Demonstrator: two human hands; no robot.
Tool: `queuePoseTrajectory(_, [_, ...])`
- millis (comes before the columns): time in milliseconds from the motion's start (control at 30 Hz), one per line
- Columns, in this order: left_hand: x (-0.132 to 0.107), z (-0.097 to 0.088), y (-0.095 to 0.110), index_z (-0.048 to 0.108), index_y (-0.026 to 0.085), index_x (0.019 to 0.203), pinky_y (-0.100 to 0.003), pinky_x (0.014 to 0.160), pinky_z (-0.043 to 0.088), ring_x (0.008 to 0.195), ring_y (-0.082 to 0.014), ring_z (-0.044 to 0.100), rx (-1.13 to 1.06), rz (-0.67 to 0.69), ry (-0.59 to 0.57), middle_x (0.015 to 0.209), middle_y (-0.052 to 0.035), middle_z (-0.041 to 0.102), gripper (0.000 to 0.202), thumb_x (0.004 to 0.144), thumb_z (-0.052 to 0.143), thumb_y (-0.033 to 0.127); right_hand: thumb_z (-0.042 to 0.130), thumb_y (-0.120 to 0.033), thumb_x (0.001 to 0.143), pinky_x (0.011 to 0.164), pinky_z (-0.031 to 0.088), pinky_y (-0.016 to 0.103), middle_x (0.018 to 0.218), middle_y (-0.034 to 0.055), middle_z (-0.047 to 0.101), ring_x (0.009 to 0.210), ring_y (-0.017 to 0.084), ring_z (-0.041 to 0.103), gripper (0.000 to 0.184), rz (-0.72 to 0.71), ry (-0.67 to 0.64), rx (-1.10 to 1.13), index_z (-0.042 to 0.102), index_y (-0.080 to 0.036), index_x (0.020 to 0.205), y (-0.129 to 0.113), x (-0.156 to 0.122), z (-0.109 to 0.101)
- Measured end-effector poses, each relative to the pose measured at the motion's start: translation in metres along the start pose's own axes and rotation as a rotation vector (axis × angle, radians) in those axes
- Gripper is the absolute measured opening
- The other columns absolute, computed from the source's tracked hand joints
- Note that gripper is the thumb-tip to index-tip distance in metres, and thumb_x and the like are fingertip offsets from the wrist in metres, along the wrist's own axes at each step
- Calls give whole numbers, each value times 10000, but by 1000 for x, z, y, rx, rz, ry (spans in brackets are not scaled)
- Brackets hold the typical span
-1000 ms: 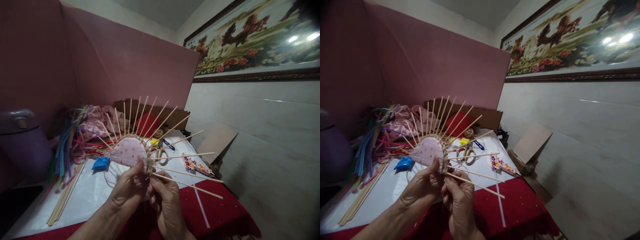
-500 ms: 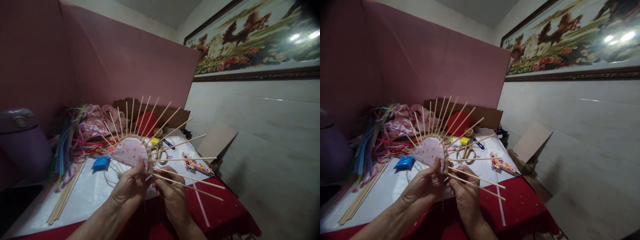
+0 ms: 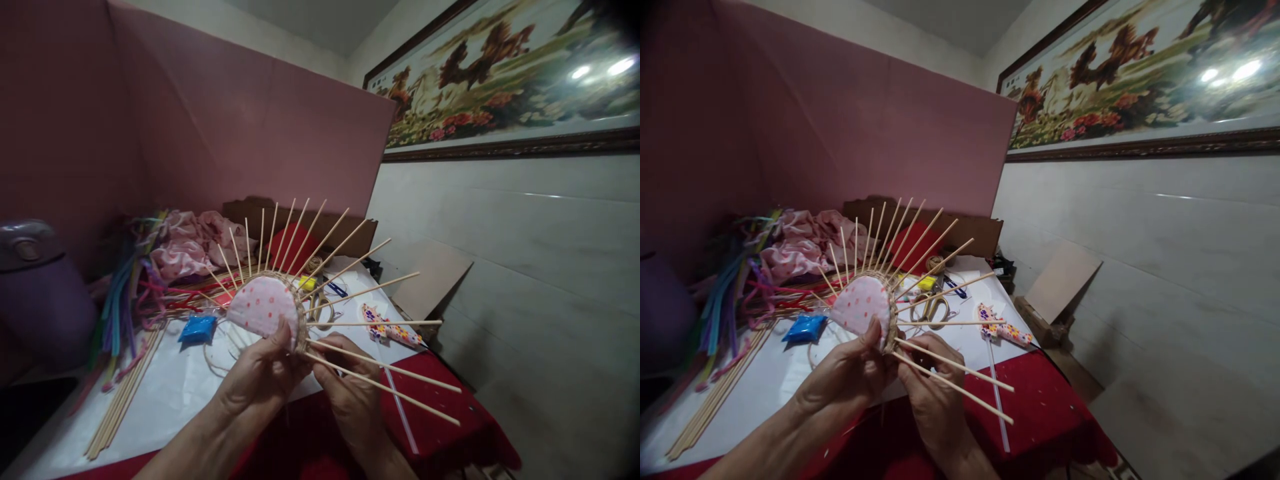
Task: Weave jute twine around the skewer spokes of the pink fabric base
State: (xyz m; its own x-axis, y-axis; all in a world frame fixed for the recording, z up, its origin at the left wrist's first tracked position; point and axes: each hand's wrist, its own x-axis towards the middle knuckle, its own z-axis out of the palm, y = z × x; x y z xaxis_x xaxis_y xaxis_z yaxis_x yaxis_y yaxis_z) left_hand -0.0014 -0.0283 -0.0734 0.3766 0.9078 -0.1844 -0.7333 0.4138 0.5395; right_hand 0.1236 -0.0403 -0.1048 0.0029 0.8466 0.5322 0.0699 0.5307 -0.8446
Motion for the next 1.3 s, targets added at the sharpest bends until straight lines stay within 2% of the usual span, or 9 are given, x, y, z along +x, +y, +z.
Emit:
queuePoseTrajectory(100, [1, -1, 0, 636, 70, 738, -265, 659, 484, 622, -142, 582, 28, -13, -21, 676, -88, 633, 227, 817, 487, 223, 585, -200, 747, 653, 449, 248, 744, 6, 611, 704, 145, 567, 70, -19, -28, -18, 634, -199, 796, -1, 1, -2])
queuePoseTrajectory(233, [3, -6, -1, 635, 56, 698, -235, 559, 469, 535, -120, 544, 77, -38, -20, 610, -78, 603, 264, 807, 503, 257, 564, -212, 773, 648, 450, 232, 749, -3, 605, 701, 130, 560, 85, 11, -44, 37, 626, -209, 832, -1, 1, -1])
queuePoseTrajectory(433, [5, -8, -2, 633, 56, 753, -262, 623, 491, 600, -135, 570, 56, -2, 38, 704, -101, 626, 218, 801, 511, 230, 567, -211, 779, 626, 437, 198, 745, -17, 595, 681, 105, 542, 58, 54, -70, 154, 608, -208, 821, 2, 0, -2])
queuePoseTrajectory(600, [4, -5, -4, 625, 46, 733, -259, 621, 497, 612, -143, 578, 35, -10, 45, 683, -106, 623, 230, 818, 474, 198, 591, -207, 762, 605, 429, 184, 716, -24, 583, 658, 97, 532, 34, 67, -68, 186, 600, -199, 794, 2, 0, -5])
queuePoseTrajectory(800, [2, -1, -3, 620, 26, 733, -274, 606, 500, 601, -150, 572, 24, 12, 21, 655, -104, 608, 206, 801, 505, 184, 624, -201, 736, 635, 434, 203, 736, -5, 608, 689, 113, 552, 52, 90, -25, 242, 631, -188, 786, 5, -2, -3])
queuePoseTrajectory(967, [2, 0, 0, 614, 72, 763, -266, 613, 500, 614, -128, 574, -67, 43, 79, 695, -69, 611, 96, 778, 531, 117, 605, -200, 755, 585, 419, 194, 726, -10, 606, 647, 97, 540, 81, 149, 82, 360, 636, -210, 829, 14, -5, -1])
queuePoseTrajectory(1167, [4, -4, -3, 609, 63, 755, -260, 603, 501, 638, -142, 576, -46, 76, 55, 721, -94, 615, 135, 790, 526, 163, 599, -177, 740, 695, 446, 248, 807, 15, 596, 782, 147, 561, 140, -33, -2, 280, 673, -222, 850, 7, -6, -3])
queuePoseTrajectory(1300, [2, -2, -4, 615, 57, 755, -254, 625, 503, 655, -145, 584, -34, 85, 31, 716, -95, 622, 143, 793, 523, 160, 574, -179, 752, 688, 455, 276, 787, 29, 601, 765, 164, 567, 171, -50, -14, 205, 677, -221, 881, 0, -4, -2])
